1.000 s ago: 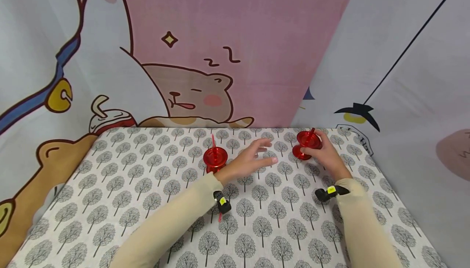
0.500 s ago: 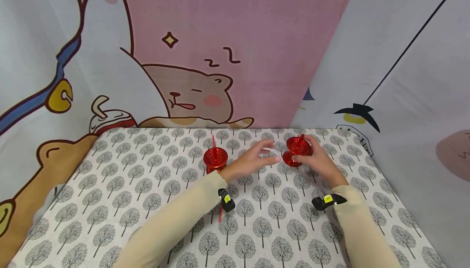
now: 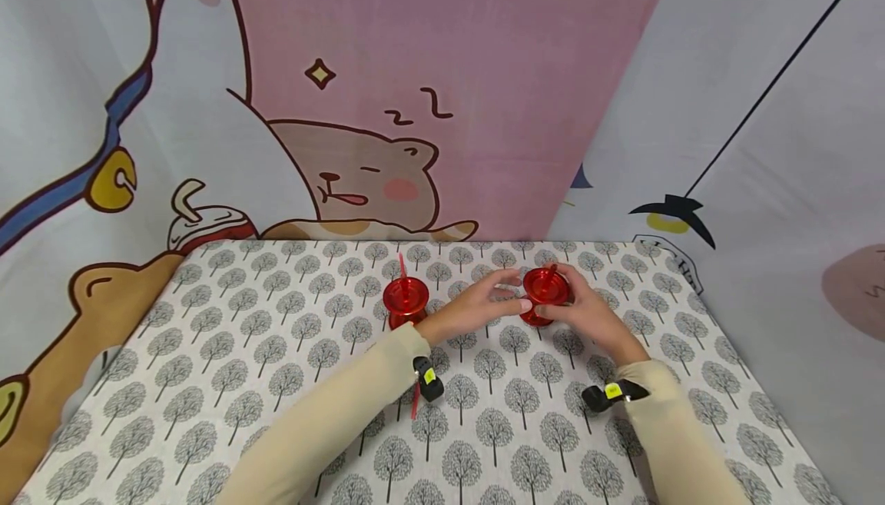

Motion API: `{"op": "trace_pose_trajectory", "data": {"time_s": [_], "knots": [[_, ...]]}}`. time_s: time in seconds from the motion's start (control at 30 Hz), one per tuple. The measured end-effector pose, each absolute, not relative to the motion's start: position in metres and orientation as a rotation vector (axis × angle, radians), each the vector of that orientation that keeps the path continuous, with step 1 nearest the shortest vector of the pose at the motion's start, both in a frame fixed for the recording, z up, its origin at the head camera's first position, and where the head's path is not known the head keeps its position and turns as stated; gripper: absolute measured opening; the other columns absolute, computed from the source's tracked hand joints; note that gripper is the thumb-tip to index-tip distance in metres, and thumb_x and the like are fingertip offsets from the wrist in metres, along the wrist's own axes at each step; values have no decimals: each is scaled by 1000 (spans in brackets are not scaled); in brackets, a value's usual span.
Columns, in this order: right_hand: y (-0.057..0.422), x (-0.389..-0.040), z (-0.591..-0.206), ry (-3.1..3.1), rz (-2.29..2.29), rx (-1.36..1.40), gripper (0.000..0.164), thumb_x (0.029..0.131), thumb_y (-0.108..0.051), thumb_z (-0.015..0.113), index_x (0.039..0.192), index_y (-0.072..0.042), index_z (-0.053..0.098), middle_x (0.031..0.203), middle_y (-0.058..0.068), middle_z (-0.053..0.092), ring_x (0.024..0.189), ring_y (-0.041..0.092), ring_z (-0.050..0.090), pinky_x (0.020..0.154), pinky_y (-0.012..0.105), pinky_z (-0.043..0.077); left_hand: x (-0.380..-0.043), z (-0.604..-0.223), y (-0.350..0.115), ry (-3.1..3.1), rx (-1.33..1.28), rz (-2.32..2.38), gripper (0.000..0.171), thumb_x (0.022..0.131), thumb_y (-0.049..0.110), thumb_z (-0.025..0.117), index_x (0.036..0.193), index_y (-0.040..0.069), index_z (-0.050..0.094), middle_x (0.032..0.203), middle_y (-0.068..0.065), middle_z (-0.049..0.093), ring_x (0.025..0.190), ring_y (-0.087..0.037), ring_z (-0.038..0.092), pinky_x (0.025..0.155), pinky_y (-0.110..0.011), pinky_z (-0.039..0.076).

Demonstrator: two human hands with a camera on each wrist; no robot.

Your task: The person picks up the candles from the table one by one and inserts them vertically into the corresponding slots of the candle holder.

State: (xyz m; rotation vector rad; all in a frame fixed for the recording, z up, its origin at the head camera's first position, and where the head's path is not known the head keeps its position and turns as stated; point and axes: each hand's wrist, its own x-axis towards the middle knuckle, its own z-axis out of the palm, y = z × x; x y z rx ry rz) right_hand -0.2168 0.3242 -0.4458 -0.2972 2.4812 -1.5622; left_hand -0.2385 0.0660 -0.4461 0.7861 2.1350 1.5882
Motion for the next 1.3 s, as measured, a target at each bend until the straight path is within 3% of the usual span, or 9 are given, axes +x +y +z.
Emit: {"op": "trace_pose_trajectory", "data": {"time_s": [0.17,0.27,0.47,0.53,0.73,1.03,1.3], "knots": [[317,-211,-444,2458,-1567,-364,84,105,-9,73,173,-6,23,162,32,46,148,49,46,100,20,51,-237,-447,62,2110,746,1587,79,108,47,69,173,15,36,159,-3,55,143,-23,59,103,-31,56],[314,-208,-444,2451,-1542,-378,85,106,-12,73,174,-7,22,162,32,46,147,48,47,102,25,52,-236,-447,60,2108,712,1581,80,107,49,70,172,17,38,155,0,57,138,-15,62,103,-32,56],[304,-201,-440,2434,-1505,-403,84,108,-17,72,174,-7,21,163,32,45,148,49,47,112,56,49,-231,-447,52,2134,667,1558,76,106,50,72,170,21,42,153,1,59,133,-13,65,104,-35,56],[301,-199,-439,2436,-1489,-418,83,108,-18,71,174,-8,22,162,31,46,148,48,47,111,54,49,-229,-446,48,2130,670,1560,75,106,47,72,170,21,42,153,0,59,133,-13,65,104,-35,56],[292,-195,-439,2429,-1467,-494,80,108,-17,72,173,-9,26,162,30,47,146,47,50,104,31,53,-224,-446,35,2106,698,1539,73,107,45,71,170,21,42,154,-3,60,133,-12,66,105,-34,56],[281,-191,-441,2438,-1433,-575,80,106,-19,75,172,-12,30,156,29,54,140,49,56,107,54,53,-215,-444,16,2079,720,1514,81,106,48,71,173,18,35,155,-3,58,133,-11,65,102,-32,56],[268,-189,-442,2392,-1445,-635,80,104,-18,75,170,-7,31,150,23,60,139,45,57,106,49,53,-203,-441,0,2113,709,1461,80,107,47,71,173,22,34,158,-4,56,138,-16,63,104,-36,56]]}}
